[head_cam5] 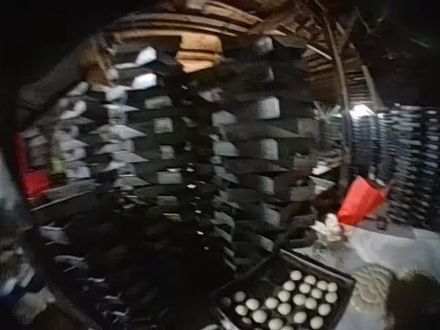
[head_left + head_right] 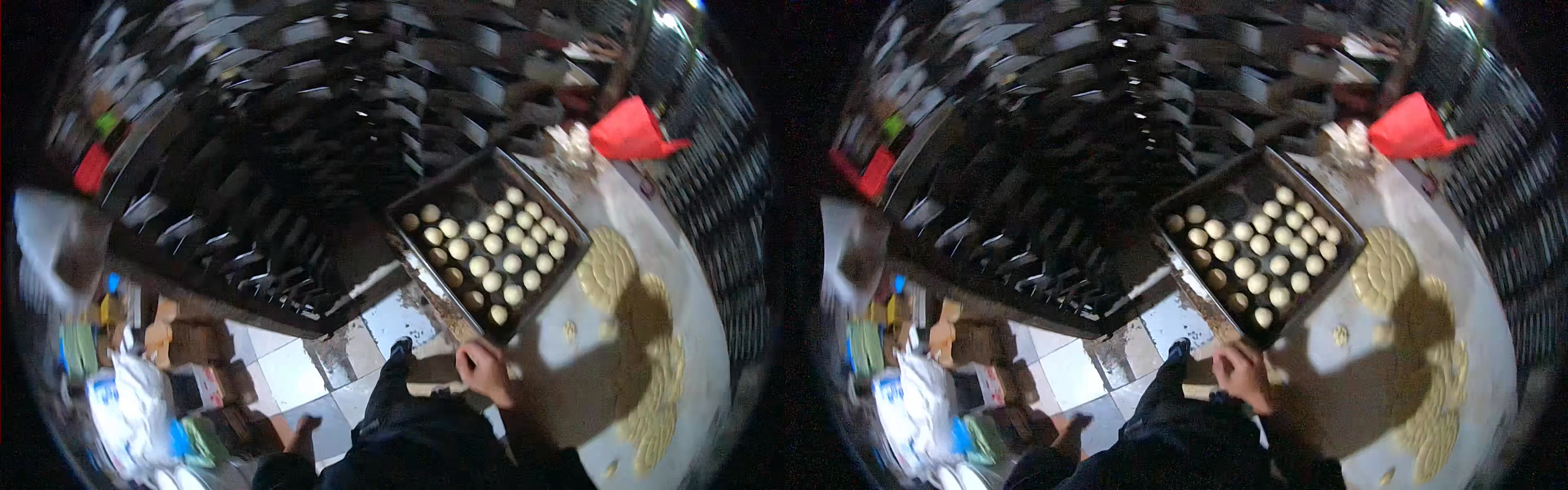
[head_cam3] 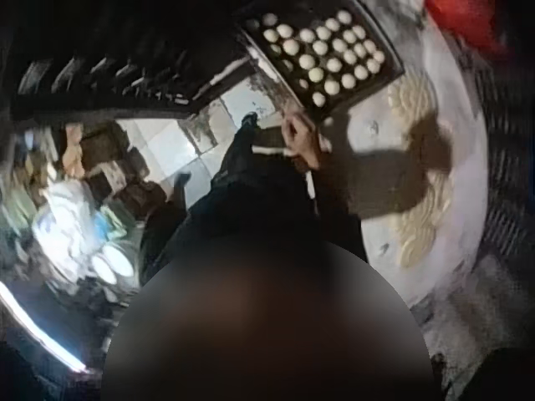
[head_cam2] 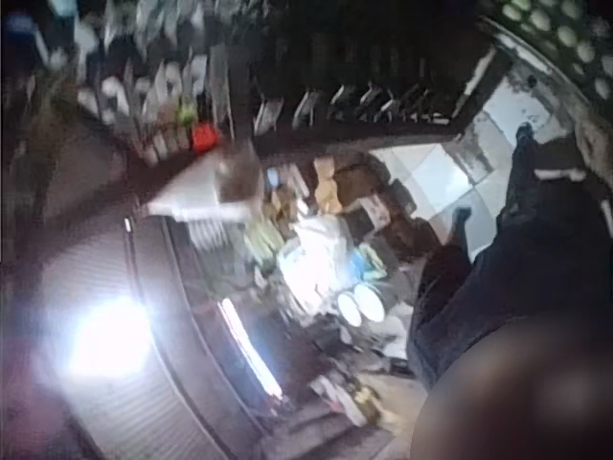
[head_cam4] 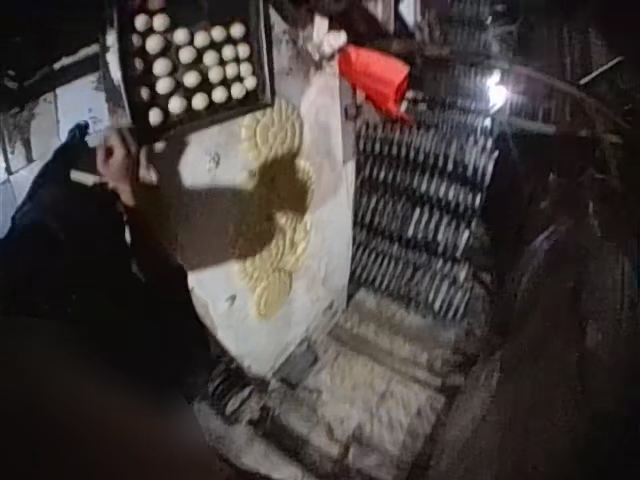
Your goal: Portioning dough and placing it into baking trays.
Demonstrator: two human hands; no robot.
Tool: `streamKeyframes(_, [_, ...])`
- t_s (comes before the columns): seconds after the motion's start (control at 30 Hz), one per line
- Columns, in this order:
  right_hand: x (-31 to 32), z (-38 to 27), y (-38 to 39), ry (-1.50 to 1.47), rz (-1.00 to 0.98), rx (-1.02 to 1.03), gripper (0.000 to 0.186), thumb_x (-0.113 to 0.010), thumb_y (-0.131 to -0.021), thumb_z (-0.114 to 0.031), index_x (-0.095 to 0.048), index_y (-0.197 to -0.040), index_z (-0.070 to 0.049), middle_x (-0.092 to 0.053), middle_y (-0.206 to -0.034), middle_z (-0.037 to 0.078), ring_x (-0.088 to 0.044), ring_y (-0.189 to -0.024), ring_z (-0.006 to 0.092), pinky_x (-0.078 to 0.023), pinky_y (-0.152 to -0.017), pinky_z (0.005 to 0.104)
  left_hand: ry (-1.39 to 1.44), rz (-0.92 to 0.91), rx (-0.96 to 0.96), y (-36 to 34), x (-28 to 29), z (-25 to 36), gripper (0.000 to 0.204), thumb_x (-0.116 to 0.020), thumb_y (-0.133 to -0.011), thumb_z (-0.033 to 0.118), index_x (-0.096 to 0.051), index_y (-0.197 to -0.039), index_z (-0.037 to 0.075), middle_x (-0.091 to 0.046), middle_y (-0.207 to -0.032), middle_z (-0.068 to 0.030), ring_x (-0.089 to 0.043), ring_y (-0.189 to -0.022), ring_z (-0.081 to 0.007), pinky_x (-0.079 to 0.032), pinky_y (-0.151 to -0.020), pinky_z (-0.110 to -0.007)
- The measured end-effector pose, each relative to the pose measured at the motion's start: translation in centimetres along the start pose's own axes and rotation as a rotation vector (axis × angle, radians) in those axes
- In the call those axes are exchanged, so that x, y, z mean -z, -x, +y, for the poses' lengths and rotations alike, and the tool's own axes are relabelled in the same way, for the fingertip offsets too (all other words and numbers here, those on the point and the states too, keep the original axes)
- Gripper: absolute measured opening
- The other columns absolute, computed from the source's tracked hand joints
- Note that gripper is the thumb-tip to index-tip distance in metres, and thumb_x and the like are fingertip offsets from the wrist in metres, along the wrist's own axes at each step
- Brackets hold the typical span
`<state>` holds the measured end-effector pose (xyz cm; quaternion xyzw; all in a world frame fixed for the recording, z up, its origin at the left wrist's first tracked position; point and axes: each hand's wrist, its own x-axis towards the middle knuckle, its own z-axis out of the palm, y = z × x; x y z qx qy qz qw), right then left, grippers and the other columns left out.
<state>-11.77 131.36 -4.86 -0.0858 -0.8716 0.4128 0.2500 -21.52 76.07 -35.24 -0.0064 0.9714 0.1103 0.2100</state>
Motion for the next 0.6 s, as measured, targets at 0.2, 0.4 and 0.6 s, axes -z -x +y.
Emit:
streamKeyframes(0.2, [2.8,-2.4,8.8,-0.130,-0.054,-0.189,0.027,-0.069,-0.082,-0.024,-0.054,-0.071,-0.004,-0.047,-0.057,0.003,-0.045,-0.053,0.0108,-0.037,-0.049,0.0273,0.659,-0.496,0.063,20.7,-8.1,-1.4,0.050,-0.051,-0.088,0.052,-0.067,-0.073,0.008,-0.059,-0.057,-0.0098,-0.054,-0.049,-0.0238,-0.045,-0.051,-0.040])
streamKeyframes(0.4, [1.5,-12.5,12.4,-0.198,-0.411,-0.191,0.032,-0.067,-0.082,-0.022,-0.047,-0.066,-0.004,-0.041,-0.055,-0.001,-0.036,-0.051,0.0076,-0.029,-0.046,0.0271,0.720,0.278,0.161,28.0,9.4,2.7,0.053,-0.056,-0.088,0.046,-0.055,-0.066,-0.002,-0.047,-0.051,-0.0117,-0.045,-0.050,-0.0164,-0.037,-0.050,-0.038])
streamKeyframes(0.6, [-15.7,-12.9,17.7,0.018,-0.813,0.128,0.024,-0.065,-0.081,-0.024,-0.060,-0.067,-0.005,-0.062,-0.062,0.006,-0.051,-0.052,0.0174,-0.040,-0.051,0.0316,1.031,0.669,0.359,40.3,10.2,-4.2,0.043,-0.061,-0.088,0.035,-0.053,-0.060,0.004,-0.038,-0.051,0.0004,-0.034,-0.054,-0.0089,-0.032,-0.049,-0.032])
